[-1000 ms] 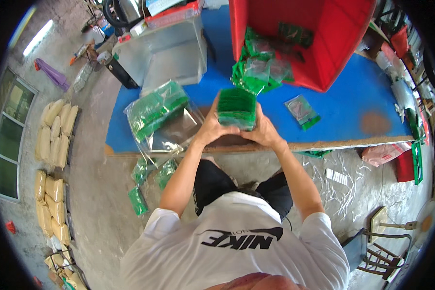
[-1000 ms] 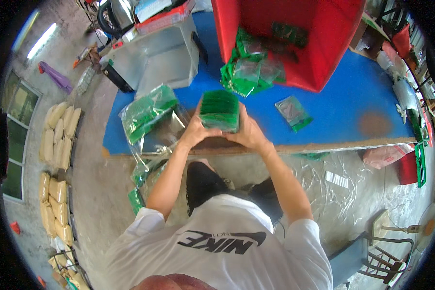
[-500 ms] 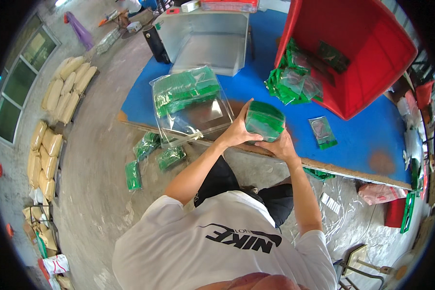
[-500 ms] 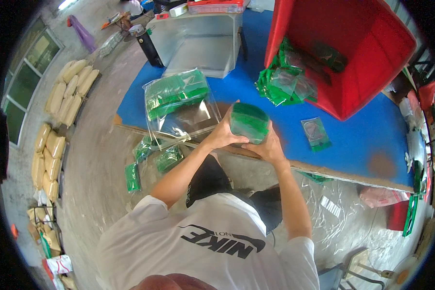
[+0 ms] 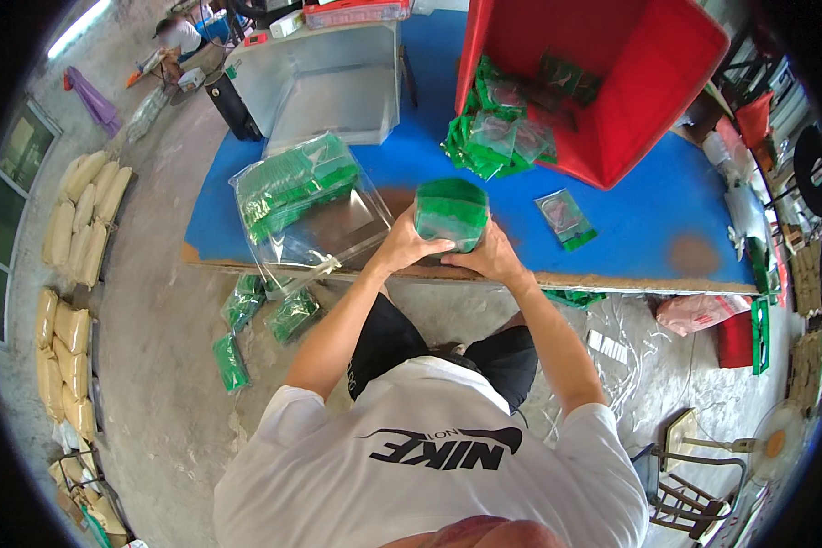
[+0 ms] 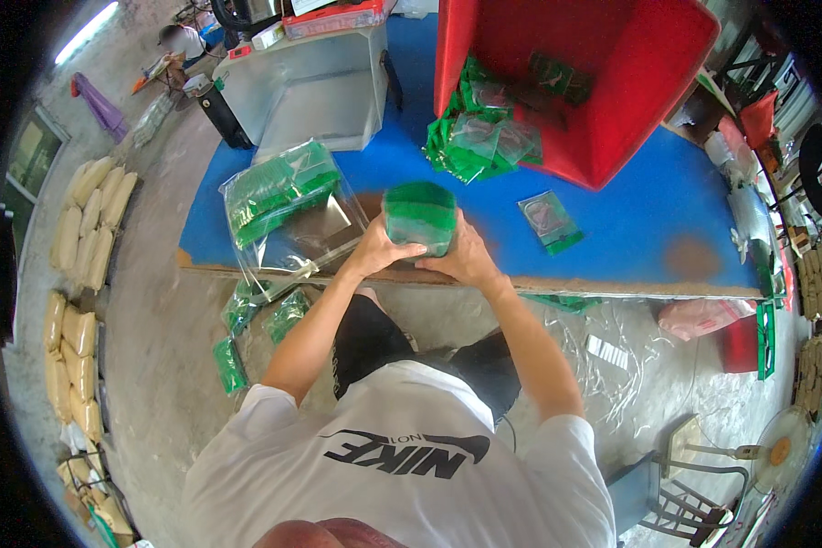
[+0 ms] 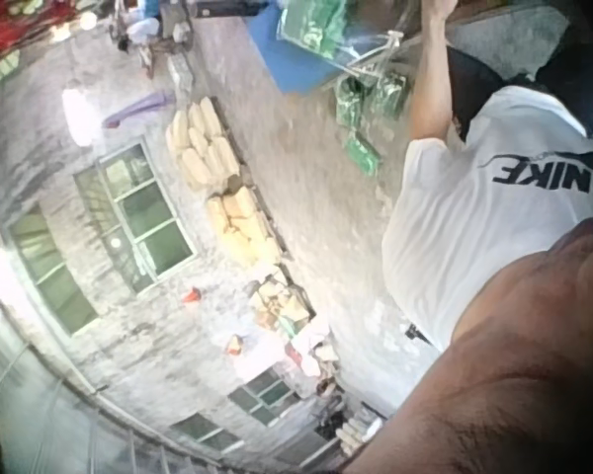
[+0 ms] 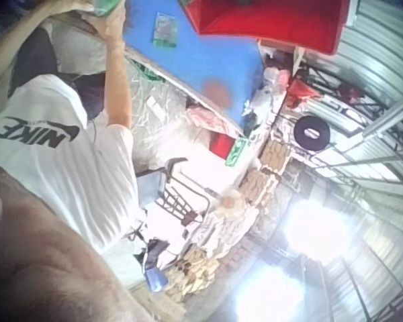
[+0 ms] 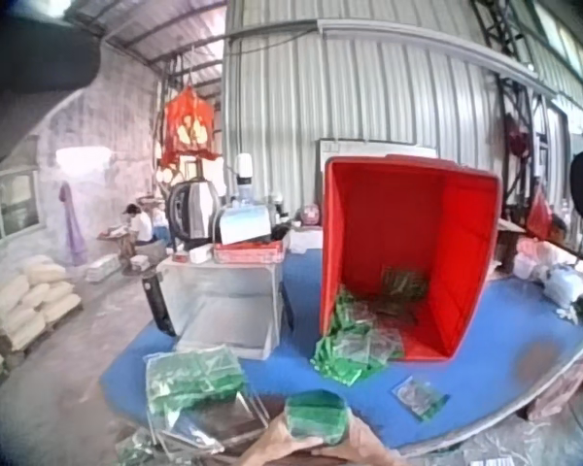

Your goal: The recorder sorts small green packets and places them into larger clear plastic bags.

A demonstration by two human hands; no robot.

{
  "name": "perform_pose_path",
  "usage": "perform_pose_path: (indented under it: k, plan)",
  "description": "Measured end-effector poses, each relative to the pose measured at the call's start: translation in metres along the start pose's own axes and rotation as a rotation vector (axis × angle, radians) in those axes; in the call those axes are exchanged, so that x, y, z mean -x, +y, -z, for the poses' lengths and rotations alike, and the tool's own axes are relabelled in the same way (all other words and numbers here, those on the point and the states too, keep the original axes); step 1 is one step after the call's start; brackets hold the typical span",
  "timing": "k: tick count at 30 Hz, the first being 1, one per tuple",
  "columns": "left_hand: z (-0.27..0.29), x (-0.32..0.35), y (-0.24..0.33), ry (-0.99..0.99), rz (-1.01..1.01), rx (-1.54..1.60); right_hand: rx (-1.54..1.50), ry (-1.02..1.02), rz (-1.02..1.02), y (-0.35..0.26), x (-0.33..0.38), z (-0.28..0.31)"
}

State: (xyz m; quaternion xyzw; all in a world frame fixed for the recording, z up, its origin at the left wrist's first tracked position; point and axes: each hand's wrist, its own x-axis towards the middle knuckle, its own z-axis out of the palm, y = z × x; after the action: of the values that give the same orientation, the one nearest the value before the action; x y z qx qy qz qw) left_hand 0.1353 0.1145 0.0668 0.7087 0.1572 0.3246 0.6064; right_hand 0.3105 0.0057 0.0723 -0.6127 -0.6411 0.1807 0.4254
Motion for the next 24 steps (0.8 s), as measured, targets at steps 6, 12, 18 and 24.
perform_pose_path:
  k: [6, 12, 18, 24]
  plan:
    - [-0.002, 0.003, 0.004, 0.002, -0.033, -0.011, 0.003, -0.061, -0.092, -0.007, 0.004, 0.003]
    - [-0.002, 0.002, -0.003, -0.018, -0.043, -0.002, -0.036, 0.01, -0.076, -0.006, 0.002, 0.0]
    - [-0.011, 0.006, 0.011, 0.098, -0.07, 0.04, -0.084, 0.0, -0.161, -0.012, 0.006, -0.001]
    - [-0.008, 0.008, 0.008, 0.07, -0.019, -0.1, 0.024, 0.01, -0.135, -0.011, 0.01, 0.001]
